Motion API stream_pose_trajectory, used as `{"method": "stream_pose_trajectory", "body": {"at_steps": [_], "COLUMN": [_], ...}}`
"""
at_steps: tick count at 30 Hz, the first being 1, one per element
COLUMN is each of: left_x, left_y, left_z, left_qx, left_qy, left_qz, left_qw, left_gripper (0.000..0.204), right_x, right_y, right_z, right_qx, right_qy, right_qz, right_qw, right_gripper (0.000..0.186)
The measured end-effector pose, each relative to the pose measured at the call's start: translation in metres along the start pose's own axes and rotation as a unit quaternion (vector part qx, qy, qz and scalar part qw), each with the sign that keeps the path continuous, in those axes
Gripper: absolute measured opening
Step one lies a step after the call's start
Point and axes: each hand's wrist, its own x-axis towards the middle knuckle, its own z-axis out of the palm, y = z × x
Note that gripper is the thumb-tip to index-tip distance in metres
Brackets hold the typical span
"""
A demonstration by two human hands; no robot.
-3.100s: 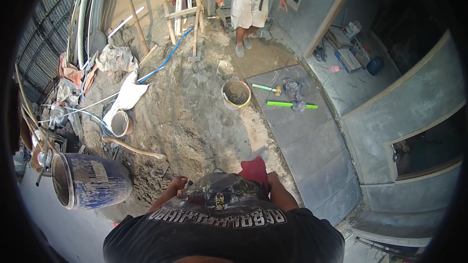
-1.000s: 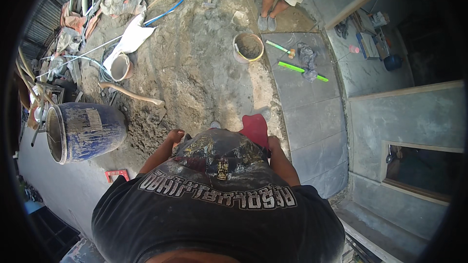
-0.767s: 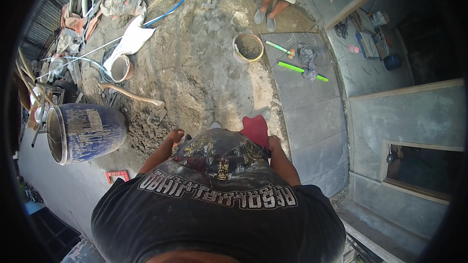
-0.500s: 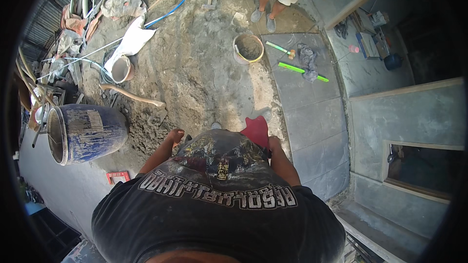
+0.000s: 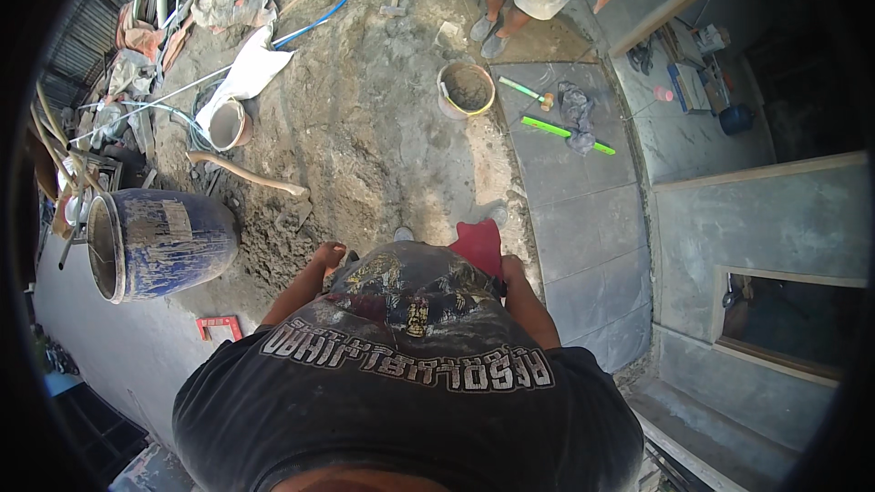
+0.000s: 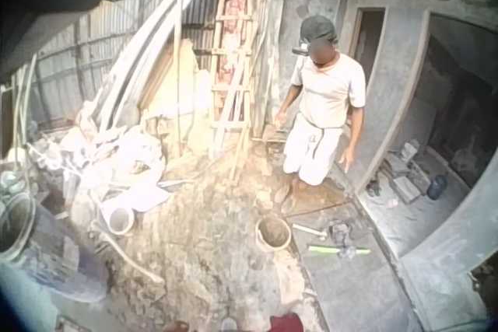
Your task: Tiling a floor area in a renovation site.
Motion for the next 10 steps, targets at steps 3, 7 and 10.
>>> {"method": "stream_pose_trajectory", "body": {"at_steps": [3,7,10], "left_x": [0.0045,0.0010,0.0012], "left_y": [-0.0098,-0.0014,-0.0003], "left_z": [0.0031,0.0018,0.0015], "left_qx": [-0.012,-0.005,-0.002], "left_qy": [-0.009,-0.012,-0.012], "left_qz": [0.014,-0.001,-0.004], "left_qw": [1.000,1.000,1.000], "left_gripper": [0.030,0.030,0.029], "right_x": [-0.0035,-0.0021,0.0007], "right_y": [-0.0097,-0.0037,-0.0010], "right_z": [-0.0096,-0.0057,-0.0047], "right_qx": [0.006,0.039,-0.012], "right_qy": [-0.011,0.003,-0.024], "right_qz": [0.021,0.027,0.011], "right_qw": [1.000,0.999,1.000], "right_gripper": [0.030,0.031,0.031]}}
